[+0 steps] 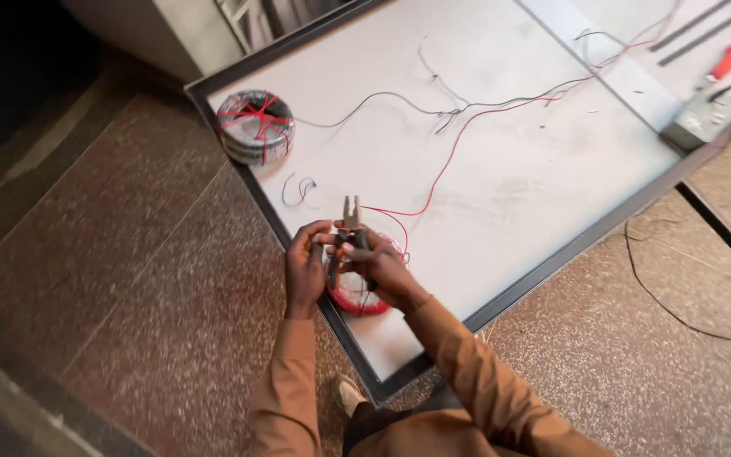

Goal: Stripping insulation from electrical wires and twisting them together to form connections on a work surface.

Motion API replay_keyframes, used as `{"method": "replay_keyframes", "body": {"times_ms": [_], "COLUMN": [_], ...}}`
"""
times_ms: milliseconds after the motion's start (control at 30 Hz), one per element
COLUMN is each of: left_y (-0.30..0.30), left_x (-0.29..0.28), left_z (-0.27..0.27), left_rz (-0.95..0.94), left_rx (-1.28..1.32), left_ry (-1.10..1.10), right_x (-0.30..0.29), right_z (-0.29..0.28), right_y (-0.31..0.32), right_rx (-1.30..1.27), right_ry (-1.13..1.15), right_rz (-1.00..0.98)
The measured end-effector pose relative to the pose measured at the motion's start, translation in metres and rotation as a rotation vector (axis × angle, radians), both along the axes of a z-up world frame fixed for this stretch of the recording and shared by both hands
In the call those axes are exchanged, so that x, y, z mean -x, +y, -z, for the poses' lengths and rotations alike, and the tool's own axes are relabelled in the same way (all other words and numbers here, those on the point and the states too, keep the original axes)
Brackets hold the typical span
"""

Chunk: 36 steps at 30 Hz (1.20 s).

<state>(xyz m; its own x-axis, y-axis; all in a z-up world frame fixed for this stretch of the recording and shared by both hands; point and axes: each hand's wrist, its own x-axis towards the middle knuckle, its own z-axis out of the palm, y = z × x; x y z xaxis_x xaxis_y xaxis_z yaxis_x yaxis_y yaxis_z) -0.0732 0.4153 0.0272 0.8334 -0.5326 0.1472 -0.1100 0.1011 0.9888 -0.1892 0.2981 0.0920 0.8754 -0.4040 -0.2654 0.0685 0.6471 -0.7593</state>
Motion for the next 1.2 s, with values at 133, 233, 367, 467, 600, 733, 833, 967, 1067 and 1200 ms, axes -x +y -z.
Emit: {"method": "replay_keyframes", "body": {"times_ms": [133,233,367,467,600,733,833,967,1067,1200], "left_y": [-0.023,-0.060,-0.100,-0.106,-0.118,-0.134,-0.152,-0.177,-0.163,-0.139], "left_x": [-0.059,-0.112,-0.176,-0.192,-0.218,-0.223,-0.216,-0.225,-0.219,-0.205], "left_z": [0.022,0.063,0.115,0.112,0.108,0.124,0.117,0.111,0.116,0.065], "left_rz": [0.065,0.131,0.117,0.019,0.007,-0.001,0.041,0.153,0.223,0.350], "left_rx": [0.068,0.314,0.415,0.426,0.442,0.471,0.358,0.285,0.259,0.285], "left_ry": [0.063,0.385,0.695,0.790,0.790,0.831,0.762,0.657,0.533,0.440], "right_x": [-0.038,-0.052,-0.030,-0.011,0.009,0.033,0.048,0.041,0.022,-0.030], "right_z": [0.038,0.099,0.066,0.053,0.040,0.080,0.102,0.083,0.080,0.058], "right_y": [0.017,0.016,0.048,0.078,0.063,0.013,-0.039,-0.056,-0.018,0.019], "right_rx": [0.027,0.403,1.106,1.388,1.494,1.720,1.727,1.291,0.819,0.335], "right_ry": [0.012,-0.022,0.093,0.234,0.380,0.366,0.546,0.636,0.324,0.387], "right_rz": [0.214,0.265,0.083,0.015,-0.106,-0.080,0.115,0.271,0.336,0.384]}}
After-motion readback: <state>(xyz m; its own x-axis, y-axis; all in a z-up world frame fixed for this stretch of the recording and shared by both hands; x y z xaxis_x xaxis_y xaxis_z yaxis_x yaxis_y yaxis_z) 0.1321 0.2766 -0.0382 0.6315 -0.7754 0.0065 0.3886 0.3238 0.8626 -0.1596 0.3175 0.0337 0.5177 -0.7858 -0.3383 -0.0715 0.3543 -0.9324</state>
